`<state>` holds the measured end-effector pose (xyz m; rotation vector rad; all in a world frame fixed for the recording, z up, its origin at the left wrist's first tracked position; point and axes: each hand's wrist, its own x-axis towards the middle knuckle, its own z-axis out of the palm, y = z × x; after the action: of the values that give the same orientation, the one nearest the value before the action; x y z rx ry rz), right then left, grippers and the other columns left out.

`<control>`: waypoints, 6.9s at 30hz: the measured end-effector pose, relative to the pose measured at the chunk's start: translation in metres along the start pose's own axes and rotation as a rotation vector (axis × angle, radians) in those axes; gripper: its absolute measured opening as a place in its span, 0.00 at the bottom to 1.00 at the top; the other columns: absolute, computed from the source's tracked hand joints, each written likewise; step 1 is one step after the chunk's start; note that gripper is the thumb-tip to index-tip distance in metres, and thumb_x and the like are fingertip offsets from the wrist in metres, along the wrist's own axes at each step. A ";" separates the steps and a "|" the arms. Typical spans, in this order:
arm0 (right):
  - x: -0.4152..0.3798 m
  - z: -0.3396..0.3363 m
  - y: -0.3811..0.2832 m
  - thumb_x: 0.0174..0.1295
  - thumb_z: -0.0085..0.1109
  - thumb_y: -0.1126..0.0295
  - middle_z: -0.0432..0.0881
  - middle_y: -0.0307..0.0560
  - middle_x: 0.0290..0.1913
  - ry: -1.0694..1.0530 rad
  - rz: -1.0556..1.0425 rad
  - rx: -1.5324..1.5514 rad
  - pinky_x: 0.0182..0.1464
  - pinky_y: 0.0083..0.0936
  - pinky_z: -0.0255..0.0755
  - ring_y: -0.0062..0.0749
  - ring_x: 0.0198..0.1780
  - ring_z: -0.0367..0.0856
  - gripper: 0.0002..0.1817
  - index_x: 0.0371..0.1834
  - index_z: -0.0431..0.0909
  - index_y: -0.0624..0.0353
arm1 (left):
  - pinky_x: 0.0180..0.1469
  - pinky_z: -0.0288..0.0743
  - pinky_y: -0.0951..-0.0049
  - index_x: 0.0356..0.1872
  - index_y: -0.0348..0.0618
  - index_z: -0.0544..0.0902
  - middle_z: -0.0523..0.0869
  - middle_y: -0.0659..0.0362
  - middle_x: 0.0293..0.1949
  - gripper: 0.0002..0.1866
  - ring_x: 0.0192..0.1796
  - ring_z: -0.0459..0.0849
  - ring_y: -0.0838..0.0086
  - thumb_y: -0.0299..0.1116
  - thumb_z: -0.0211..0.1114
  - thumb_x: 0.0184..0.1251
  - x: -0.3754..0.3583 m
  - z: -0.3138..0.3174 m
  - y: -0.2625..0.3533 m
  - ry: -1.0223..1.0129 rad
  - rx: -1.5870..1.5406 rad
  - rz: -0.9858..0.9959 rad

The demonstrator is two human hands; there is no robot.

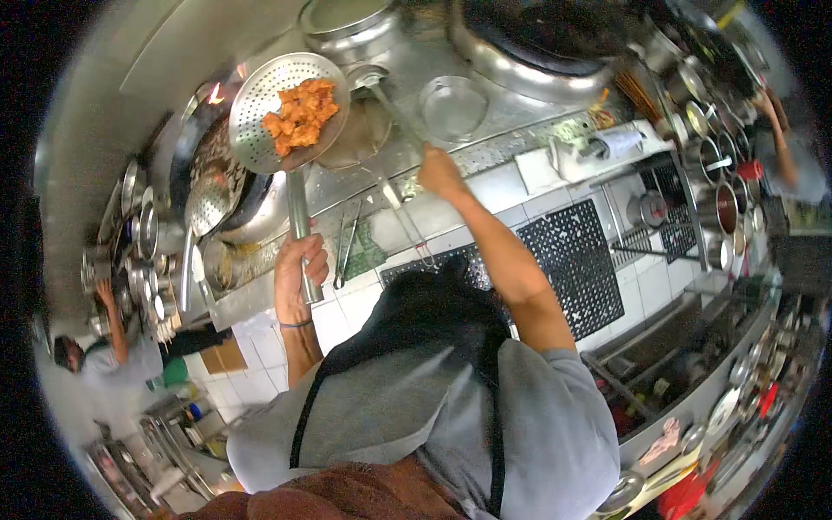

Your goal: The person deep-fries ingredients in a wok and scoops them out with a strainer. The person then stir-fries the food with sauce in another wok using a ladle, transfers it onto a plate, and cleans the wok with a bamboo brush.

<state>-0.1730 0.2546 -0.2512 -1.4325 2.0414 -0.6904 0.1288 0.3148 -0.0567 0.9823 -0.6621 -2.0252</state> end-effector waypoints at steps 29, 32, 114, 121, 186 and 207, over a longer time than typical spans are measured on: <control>-0.212 -0.145 -0.066 0.72 0.52 0.71 0.74 0.37 0.26 0.281 0.089 0.403 0.17 0.19 0.62 0.15 0.17 0.65 0.23 0.69 0.66 0.60 | 0.14 0.71 0.70 0.48 0.44 0.65 0.74 0.59 0.25 0.17 0.16 0.73 0.76 0.25 0.62 0.63 0.079 0.086 -0.076 -0.138 0.278 -0.088; -0.223 -0.161 -0.079 0.73 0.52 0.67 0.69 0.35 0.23 0.003 0.403 1.128 0.12 0.17 0.61 0.14 0.14 0.63 0.18 0.63 0.70 0.58 | 0.14 0.71 0.71 0.48 0.44 0.65 0.74 0.59 0.25 0.17 0.16 0.73 0.77 0.25 0.62 0.63 0.088 0.085 -0.091 -0.203 0.296 -0.191; -0.268 -0.348 0.143 0.66 0.60 0.74 0.70 0.30 0.18 0.044 0.317 0.848 0.11 0.15 0.60 0.12 0.13 0.63 0.27 0.69 0.67 0.61 | 0.12 0.63 0.76 0.49 0.42 0.70 0.70 0.63 0.22 0.14 0.14 0.67 0.80 0.22 0.60 0.64 0.011 0.183 -0.196 0.016 0.079 -0.295; -0.253 -0.305 0.101 0.67 0.56 0.78 0.73 0.34 0.24 0.026 -0.005 0.387 0.18 0.16 0.59 0.10 0.19 0.64 0.25 0.69 0.69 0.60 | 0.13 0.65 0.74 0.48 0.43 0.69 0.71 0.62 0.23 0.14 0.15 0.68 0.78 0.22 0.60 0.63 0.013 0.190 -0.178 -0.058 0.094 -0.175; -0.201 -0.319 0.099 0.66 0.57 0.77 0.67 0.28 0.22 -0.328 0.136 0.129 0.19 0.16 0.55 0.10 0.19 0.60 0.29 0.71 0.67 0.61 | 0.16 0.65 0.75 0.47 0.40 0.68 0.70 0.63 0.25 0.13 0.18 0.69 0.80 0.26 0.61 0.65 0.059 0.123 -0.137 -0.046 0.000 -0.366; -0.190 -0.274 0.103 0.71 0.53 0.71 0.67 0.36 0.24 -0.774 0.657 1.373 0.06 0.16 0.56 0.13 0.10 0.58 0.23 0.69 0.67 0.58 | 0.16 0.66 0.74 0.51 0.38 0.66 0.70 0.63 0.23 0.16 0.17 0.69 0.79 0.24 0.60 0.66 0.052 0.113 -0.135 0.021 0.136 -0.396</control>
<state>-0.3766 0.4932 -0.0979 -0.1092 0.8553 -0.7776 -0.0403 0.3619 -0.1101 1.2950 -0.6390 -2.3297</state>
